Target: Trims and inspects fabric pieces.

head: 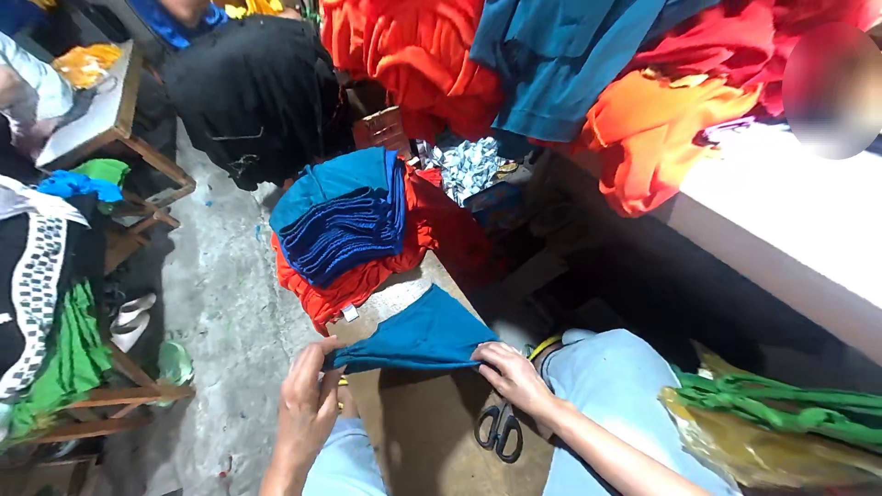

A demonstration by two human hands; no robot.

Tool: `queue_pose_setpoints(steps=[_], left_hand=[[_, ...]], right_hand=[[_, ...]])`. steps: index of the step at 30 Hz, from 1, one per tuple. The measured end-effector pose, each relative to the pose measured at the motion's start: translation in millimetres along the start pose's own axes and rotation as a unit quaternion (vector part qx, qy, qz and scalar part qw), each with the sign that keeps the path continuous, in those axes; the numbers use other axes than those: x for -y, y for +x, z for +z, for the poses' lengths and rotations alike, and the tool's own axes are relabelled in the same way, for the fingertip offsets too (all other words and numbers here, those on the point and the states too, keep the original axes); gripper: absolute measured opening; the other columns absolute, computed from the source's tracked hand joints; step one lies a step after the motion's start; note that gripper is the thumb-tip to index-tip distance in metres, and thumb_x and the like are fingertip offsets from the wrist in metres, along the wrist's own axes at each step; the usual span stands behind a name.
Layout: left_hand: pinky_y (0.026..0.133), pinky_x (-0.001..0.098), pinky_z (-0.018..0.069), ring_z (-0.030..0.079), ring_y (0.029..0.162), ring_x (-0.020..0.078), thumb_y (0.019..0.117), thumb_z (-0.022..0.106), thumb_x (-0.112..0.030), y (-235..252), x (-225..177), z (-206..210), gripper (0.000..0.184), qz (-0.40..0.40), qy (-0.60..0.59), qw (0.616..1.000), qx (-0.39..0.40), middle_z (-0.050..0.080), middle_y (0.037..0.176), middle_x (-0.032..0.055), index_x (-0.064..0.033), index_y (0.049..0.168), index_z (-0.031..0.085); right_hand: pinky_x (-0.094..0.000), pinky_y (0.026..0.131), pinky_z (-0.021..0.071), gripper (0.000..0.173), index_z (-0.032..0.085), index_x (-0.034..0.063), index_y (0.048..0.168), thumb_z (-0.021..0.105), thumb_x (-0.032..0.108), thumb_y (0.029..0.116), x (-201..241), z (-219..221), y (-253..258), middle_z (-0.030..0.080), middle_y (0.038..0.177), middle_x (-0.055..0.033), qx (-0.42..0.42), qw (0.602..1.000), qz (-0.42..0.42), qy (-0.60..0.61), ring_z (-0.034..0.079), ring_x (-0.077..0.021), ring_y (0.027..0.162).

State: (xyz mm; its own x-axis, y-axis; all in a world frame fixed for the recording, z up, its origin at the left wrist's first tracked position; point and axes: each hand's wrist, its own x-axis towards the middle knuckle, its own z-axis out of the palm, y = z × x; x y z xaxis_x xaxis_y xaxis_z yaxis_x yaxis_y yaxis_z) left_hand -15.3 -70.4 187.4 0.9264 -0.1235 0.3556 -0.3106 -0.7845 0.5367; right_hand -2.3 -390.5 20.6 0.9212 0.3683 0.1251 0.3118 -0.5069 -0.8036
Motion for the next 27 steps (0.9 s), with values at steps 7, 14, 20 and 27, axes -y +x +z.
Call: queue_pose_setpoints(steps=[7,14,20,27], left_hand=[[0.085,0.0185,0.0535,0.064,0.095,0.0014,0.0981,0.052,-0.004,127,-88,-129,0.026,0.119,0.003,0.991,0.054,0.066,0.108,0.0066,0.0077,0.120,0.059],[0.075,0.0166,0.0580,0.067,0.086,-0.0031,0.1015,0.051,-0.018,214,-178,-244,0.026,0.232,0.032,0.967,0.103,0.070,0.101,-0.0116,-0.0202,0.123,0.066],[0.071,0.0138,0.0563,0.065,0.081,-0.0051,0.1014,0.051,-0.016,192,-218,-280,0.025,0.247,0.064,0.966,0.044,0.068,0.096,-0.0135,-0.0196,0.122,0.065],[0.075,0.0158,0.0566,0.065,0.082,-0.0040,0.0992,0.051,-0.012,158,-220,-302,0.026,0.211,0.055,0.975,-0.036,0.067,0.094,-0.0117,-0.0151,0.121,0.065]], right_hand=[[-0.0216,0.084,0.0568,0.017,0.067,-0.0007,0.107,0.061,0.005,0.0910,105,-52,30,0.072,0.097,-0.0091,-0.239,0.954,-0.116,0.137,0.069,-0.0069,0.090],[-0.0177,0.094,0.0538,0.017,0.071,0.0090,0.114,0.065,0.016,0.0994,192,-95,47,0.070,0.110,-0.0050,-0.298,0.909,-0.238,0.169,0.065,-0.0036,0.107],[-0.0234,0.085,0.0563,0.012,0.069,-0.0003,0.104,0.068,0.008,0.0949,221,-126,44,0.070,0.102,-0.0145,-0.210,0.913,-0.298,0.185,0.068,-0.0120,0.095],[-0.0248,0.082,0.0585,0.036,0.070,0.0152,0.127,0.063,0.006,0.0929,236,-177,64,0.070,0.110,-0.0049,-0.091,0.911,-0.401,0.027,0.069,-0.0095,0.096]])
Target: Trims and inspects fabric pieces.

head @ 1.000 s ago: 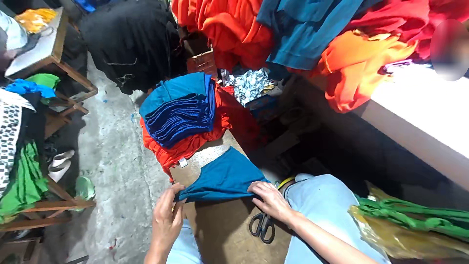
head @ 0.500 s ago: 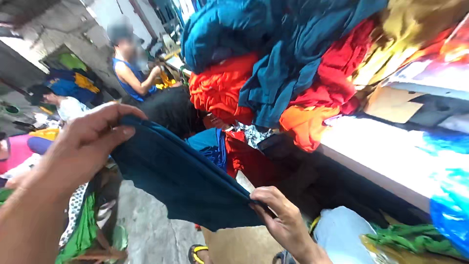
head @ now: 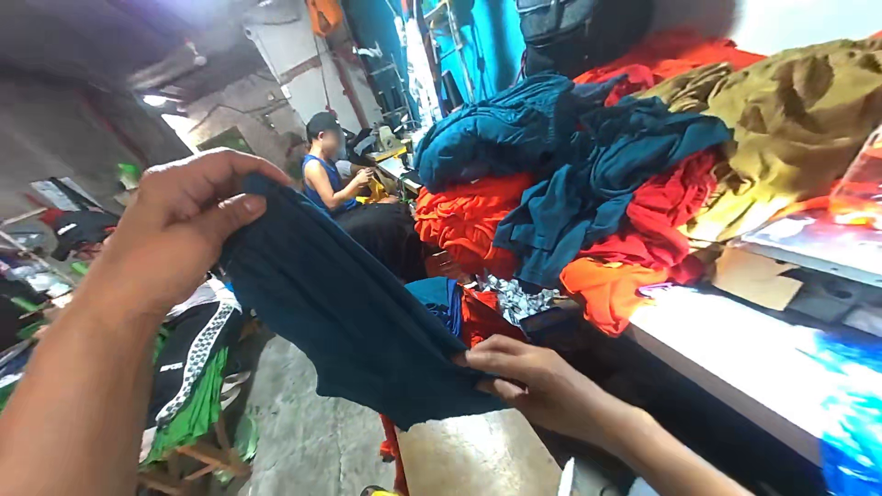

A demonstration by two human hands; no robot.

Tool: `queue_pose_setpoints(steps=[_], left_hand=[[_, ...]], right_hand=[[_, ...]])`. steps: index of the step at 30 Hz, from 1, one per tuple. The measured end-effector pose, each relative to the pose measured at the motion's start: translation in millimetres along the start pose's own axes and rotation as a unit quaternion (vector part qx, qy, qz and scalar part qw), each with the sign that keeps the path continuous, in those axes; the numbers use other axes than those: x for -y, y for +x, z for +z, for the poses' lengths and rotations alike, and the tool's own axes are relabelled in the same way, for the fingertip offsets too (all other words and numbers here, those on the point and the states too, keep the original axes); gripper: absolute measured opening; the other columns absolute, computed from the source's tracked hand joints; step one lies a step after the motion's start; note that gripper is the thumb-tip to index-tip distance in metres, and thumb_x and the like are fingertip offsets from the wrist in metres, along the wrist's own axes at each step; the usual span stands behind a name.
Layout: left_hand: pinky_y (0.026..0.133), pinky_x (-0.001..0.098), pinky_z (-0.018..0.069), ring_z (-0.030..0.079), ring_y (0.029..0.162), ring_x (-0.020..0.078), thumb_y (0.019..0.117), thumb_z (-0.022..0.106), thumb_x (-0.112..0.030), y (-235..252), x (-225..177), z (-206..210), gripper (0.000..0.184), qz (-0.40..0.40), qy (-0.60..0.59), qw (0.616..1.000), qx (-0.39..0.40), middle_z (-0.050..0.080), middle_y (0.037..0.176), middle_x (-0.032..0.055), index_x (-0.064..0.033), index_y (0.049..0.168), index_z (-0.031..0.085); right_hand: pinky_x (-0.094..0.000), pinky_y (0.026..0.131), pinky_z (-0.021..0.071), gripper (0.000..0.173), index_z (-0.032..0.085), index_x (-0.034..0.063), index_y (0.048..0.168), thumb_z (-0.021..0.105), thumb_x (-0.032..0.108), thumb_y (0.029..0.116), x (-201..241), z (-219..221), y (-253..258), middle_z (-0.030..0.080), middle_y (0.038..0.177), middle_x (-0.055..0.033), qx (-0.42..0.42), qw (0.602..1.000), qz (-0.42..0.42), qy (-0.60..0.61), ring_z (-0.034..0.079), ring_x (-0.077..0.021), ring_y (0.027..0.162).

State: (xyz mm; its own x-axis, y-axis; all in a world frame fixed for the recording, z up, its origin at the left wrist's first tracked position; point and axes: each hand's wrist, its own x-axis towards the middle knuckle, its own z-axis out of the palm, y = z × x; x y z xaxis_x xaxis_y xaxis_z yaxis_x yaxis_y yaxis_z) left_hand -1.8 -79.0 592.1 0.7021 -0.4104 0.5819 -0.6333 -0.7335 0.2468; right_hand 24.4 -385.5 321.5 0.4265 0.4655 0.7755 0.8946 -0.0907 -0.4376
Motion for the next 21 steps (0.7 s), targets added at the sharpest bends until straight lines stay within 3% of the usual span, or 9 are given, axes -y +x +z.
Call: queue_pose_setpoints(steps=[2,3,6,9,11,14,17,21], left_hand=[[0.075,0.0157,0.0568,0.065,0.082,-0.0044,0.0991,0.050,-0.009,-7,-6,-4,0.026,-0.020,-0.005,1.000,-0.012,0.068,0.095,-0.0120,-0.0142,0.120,0.065],[0.075,0.0158,0.0570,0.065,0.082,-0.0044,0.0989,0.050,-0.007,-9,-8,-6,0.026,-0.024,-0.009,1.000,-0.015,0.067,0.094,-0.0120,-0.0136,0.119,0.064],[0.074,0.0155,0.0567,0.065,0.081,-0.0047,0.0989,0.050,-0.008,-13,-12,-16,0.025,-0.022,-0.004,0.999,-0.024,0.067,0.093,-0.0131,-0.0142,0.119,0.064],[0.073,0.0154,0.0571,0.065,0.079,-0.0046,0.0986,0.049,-0.008,-20,-14,-28,0.027,-0.015,-0.007,1.000,-0.025,0.066,0.090,-0.0137,-0.0153,0.120,0.064],[0.073,0.0156,0.0571,0.065,0.079,-0.0049,0.0986,0.049,-0.007,-26,-15,-35,0.028,-0.014,-0.019,0.999,-0.034,0.065,0.089,-0.0151,-0.0164,0.120,0.064],[0.071,0.0149,0.0567,0.064,0.077,-0.0055,0.0983,0.049,-0.008,-41,-11,-42,0.029,-0.020,-0.048,0.997,-0.049,0.065,0.086,-0.0176,-0.0204,0.120,0.065],[0.070,0.0160,0.0577,0.066,0.078,-0.0040,0.0984,0.048,-0.008,-66,-2,-38,0.030,-0.061,-0.085,0.993,-0.050,0.069,0.089,-0.0156,-0.0214,0.118,0.066],[0.073,0.0157,0.0574,0.067,0.083,-0.0040,0.0987,0.048,-0.009,-98,6,-23,0.029,-0.110,-0.130,0.979,-0.112,0.070,0.096,-0.0157,-0.0241,0.116,0.066]], right_hand=[[-0.0307,0.080,0.0593,0.044,0.069,0.0102,0.130,0.067,0.000,0.0872,7,-13,18,0.071,0.106,-0.0075,0.075,0.997,0.017,-0.003,0.070,-0.0146,0.091],[-0.0304,0.079,0.0590,0.041,0.070,0.0069,0.126,0.070,-0.002,0.0863,9,-18,27,0.071,0.104,-0.0087,0.110,0.994,0.014,-0.006,0.070,-0.0154,0.090],[-0.0292,0.075,0.0576,0.024,0.071,0.0010,0.106,0.073,-0.003,0.0834,9,-26,49,0.069,0.092,-0.0095,0.189,0.981,-0.030,-0.017,0.067,-0.0154,0.082],[-0.0230,0.070,0.0534,0.003,0.069,0.0000,0.091,0.070,0.003,0.0906,-1,-26,57,0.066,0.085,-0.0081,0.244,0.968,-0.054,-0.008,0.063,-0.0108,0.076],[-0.0182,0.067,0.0515,0.013,0.069,0.0019,0.088,0.066,0.011,0.0958,-11,-20,53,0.066,0.082,-0.0050,0.219,0.972,-0.088,0.009,0.062,-0.0059,0.073],[-0.0123,0.069,0.0477,0.021,0.068,0.0034,0.088,0.061,0.019,0.0998,-17,-14,39,0.062,0.080,-0.0001,0.136,0.987,-0.070,0.058,0.058,0.0011,0.075],[-0.0098,0.072,0.0472,0.020,0.070,0.0050,0.091,0.063,0.022,0.0981,-18,-14,25,0.064,0.083,0.0040,0.065,0.992,0.002,0.107,0.058,0.0057,0.080],[-0.0112,0.071,0.0504,0.009,0.070,0.0132,0.090,0.063,0.014,0.0957,-8,-23,14,0.066,0.082,0.0109,0.009,0.968,0.130,0.214,0.060,0.0069,0.076]])
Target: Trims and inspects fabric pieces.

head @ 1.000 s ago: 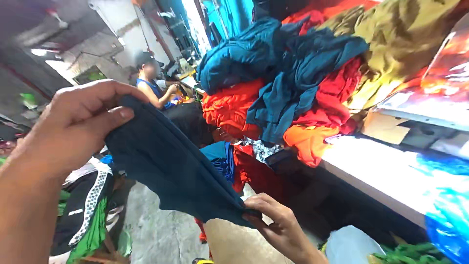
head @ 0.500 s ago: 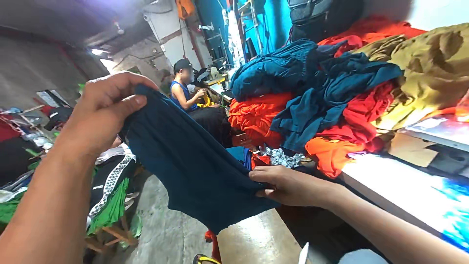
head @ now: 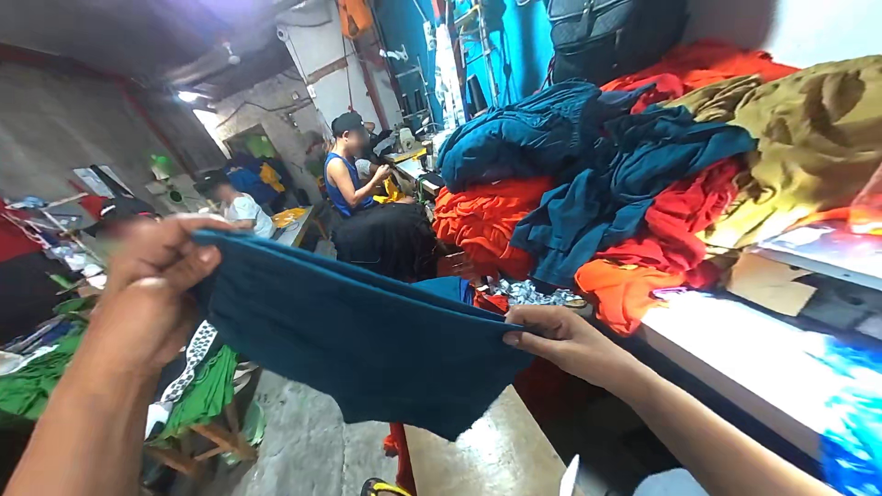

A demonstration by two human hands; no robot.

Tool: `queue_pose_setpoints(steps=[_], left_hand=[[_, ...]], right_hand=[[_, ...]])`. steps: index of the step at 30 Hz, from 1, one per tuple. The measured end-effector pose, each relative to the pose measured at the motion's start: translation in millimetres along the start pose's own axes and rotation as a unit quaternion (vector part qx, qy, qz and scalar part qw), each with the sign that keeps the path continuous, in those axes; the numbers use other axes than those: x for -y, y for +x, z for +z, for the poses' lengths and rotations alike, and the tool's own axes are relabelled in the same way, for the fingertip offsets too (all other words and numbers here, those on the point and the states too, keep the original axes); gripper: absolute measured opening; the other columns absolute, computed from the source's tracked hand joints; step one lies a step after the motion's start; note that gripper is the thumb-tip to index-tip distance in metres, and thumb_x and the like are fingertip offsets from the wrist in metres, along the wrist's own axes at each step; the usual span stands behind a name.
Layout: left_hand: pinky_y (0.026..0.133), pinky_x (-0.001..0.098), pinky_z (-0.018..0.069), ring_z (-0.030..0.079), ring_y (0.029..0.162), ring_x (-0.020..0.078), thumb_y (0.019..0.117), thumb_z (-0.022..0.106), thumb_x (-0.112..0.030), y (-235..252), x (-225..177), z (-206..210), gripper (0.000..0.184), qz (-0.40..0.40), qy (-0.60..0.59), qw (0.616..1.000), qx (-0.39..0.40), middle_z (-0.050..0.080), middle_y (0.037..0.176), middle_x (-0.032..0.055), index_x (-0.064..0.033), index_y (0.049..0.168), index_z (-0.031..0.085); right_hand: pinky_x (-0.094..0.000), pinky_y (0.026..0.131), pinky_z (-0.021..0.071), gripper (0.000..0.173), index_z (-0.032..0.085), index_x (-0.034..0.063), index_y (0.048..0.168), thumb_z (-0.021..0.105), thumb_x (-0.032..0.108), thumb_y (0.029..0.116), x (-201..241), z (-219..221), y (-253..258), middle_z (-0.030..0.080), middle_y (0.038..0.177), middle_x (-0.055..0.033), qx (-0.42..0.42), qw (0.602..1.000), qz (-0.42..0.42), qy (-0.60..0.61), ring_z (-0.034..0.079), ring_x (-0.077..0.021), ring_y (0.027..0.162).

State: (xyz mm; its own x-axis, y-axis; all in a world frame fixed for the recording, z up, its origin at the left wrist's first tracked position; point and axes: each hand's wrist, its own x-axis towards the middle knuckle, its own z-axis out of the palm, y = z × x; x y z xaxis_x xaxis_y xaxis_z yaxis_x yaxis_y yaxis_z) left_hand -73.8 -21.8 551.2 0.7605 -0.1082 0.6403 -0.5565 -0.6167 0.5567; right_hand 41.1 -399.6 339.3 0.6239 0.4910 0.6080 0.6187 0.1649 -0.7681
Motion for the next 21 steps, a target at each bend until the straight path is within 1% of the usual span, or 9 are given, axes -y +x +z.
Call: queue_pose_setpoints(steps=[2,5,7,9,11,15,16,19,21], left_hand=[[0.070,0.0163,0.0574,0.067,0.079,-0.0023,0.0971,0.053,-0.011,-13,14,2,0.026,-0.027,-0.030,0.999,-0.010,0.071,0.093,-0.0127,-0.0226,0.114,0.070],[0.063,0.0164,0.0573,0.066,0.071,-0.0018,0.0978,0.050,-0.008,-26,26,1,0.030,-0.060,-0.075,0.994,-0.043,0.071,0.085,-0.0107,-0.0219,0.114,0.071],[0.064,0.0167,0.0577,0.067,0.074,-0.0018,0.0959,0.054,-0.011,-33,34,-1,0.029,-0.070,-0.099,0.991,-0.053,0.072,0.090,-0.0105,-0.0246,0.113,0.073],[0.066,0.0170,0.0583,0.068,0.078,-0.0017,0.0951,0.058,-0.015,-40,39,-3,0.027,-0.075,-0.111,0.989,-0.058,0.073,0.097,-0.0103,-0.0273,0.114,0.074],[0.063,0.0182,0.0585,0.068,0.072,-0.0004,0.0933,0.062,-0.019,-45,43,-2,0.022,-0.082,-0.118,0.987,-0.077,0.073,0.089,-0.0087,-0.0268,0.110,0.074],[0.063,0.0182,0.0584,0.068,0.071,0.0007,0.0912,0.069,-0.026,-56,50,-8,0.021,-0.067,-0.128,0.987,-0.076,0.073,0.086,-0.0076,-0.0265,0.112,0.075],[0.065,0.0184,0.0590,0.069,0.074,0.0007,0.0917,0.070,-0.026,-58,50,-10,0.021,-0.064,-0.131,0.987,-0.074,0.073,0.089,-0.0078,-0.0270,0.112,0.075],[0.069,0.0176,0.0588,0.070,0.079,0.0001,0.0932,0.068,-0.025,-63,52,-15,0.021,-0.058,-0.130,0.988,-0.066,0.074,0.093,-0.0088,-0.0291,0.113,0.075],[0.069,0.0171,0.0585,0.070,0.080,0.0001,0.0943,0.067,-0.025,-67,54,-17,0.020,-0.062,-0.130,0.987,-0.067,0.075,0.094,-0.0084,-0.0288,0.113,0.075]], right_hand=[[-0.0114,0.072,0.0512,0.010,0.072,0.0167,0.088,0.065,0.013,0.0955,2,-1,-3,0.067,0.083,0.0118,-0.024,0.999,0.013,0.038,0.061,0.0061,0.077],[-0.0131,0.072,0.0542,0.010,0.073,0.0205,0.090,0.069,0.013,0.0932,4,0,-7,0.070,0.086,0.0109,-0.062,0.994,0.022,0.086,0.064,0.0039,0.079],[-0.0144,0.073,0.0551,0.008,0.074,0.0216,0.093,0.069,0.015,0.0934,5,2,-9,0.071,0.089,0.0098,-0.074,0.992,0.019,0.103,0.065,0.0028,0.080],[-0.0154,0.073,0.0559,0.007,0.074,0.0214,0.095,0.071,0.016,0.0933,7,5,-9,0.071,0.090,0.0087,-0.079,0.992,0.009,0.101,0.066,0.0017,0.081],[-0.0159,0.075,0.0563,0.009,0.074,0.0203,0.099,0.071,0.014,0.0929,10,8,-8,0.072,0.093,0.0088,-0.085,0.992,-0.004,0.088,0.066,0.0013,0.082],[-0.0190,0.084,0.0580,0.019,0.075,0.0162,0.111,0.068,0.009,0.0946,17,15,-7,0.074,0.106,0.0061,-0.088,0.993,-0.009,0.074,0.069,-0.0021,0.094],[-0.0188,0.085,0.0578,0.018,0.076,0.0163,0.112,0.068,0.011,0.0958,18,16,-6,0.074,0.107,0.0068,-0.084,0.994,-0.011,0.074,0.069,-0.0014,0.095],[-0.0147,0.081,0.0554,0.010,0.075,0.0199,0.103,0.067,0.020,0.0976,20,24,-4,0.073,0.098,0.0126,-0.078,0.993,-0.005,0.094,0.066,0.0043,0.089],[-0.0149,0.080,0.0551,0.007,0.075,0.0203,0.100,0.069,0.022,0.0967,19,29,-3,0.072,0.095,0.0128,-0.085,0.989,0.005,0.124,0.066,0.0045,0.088]])
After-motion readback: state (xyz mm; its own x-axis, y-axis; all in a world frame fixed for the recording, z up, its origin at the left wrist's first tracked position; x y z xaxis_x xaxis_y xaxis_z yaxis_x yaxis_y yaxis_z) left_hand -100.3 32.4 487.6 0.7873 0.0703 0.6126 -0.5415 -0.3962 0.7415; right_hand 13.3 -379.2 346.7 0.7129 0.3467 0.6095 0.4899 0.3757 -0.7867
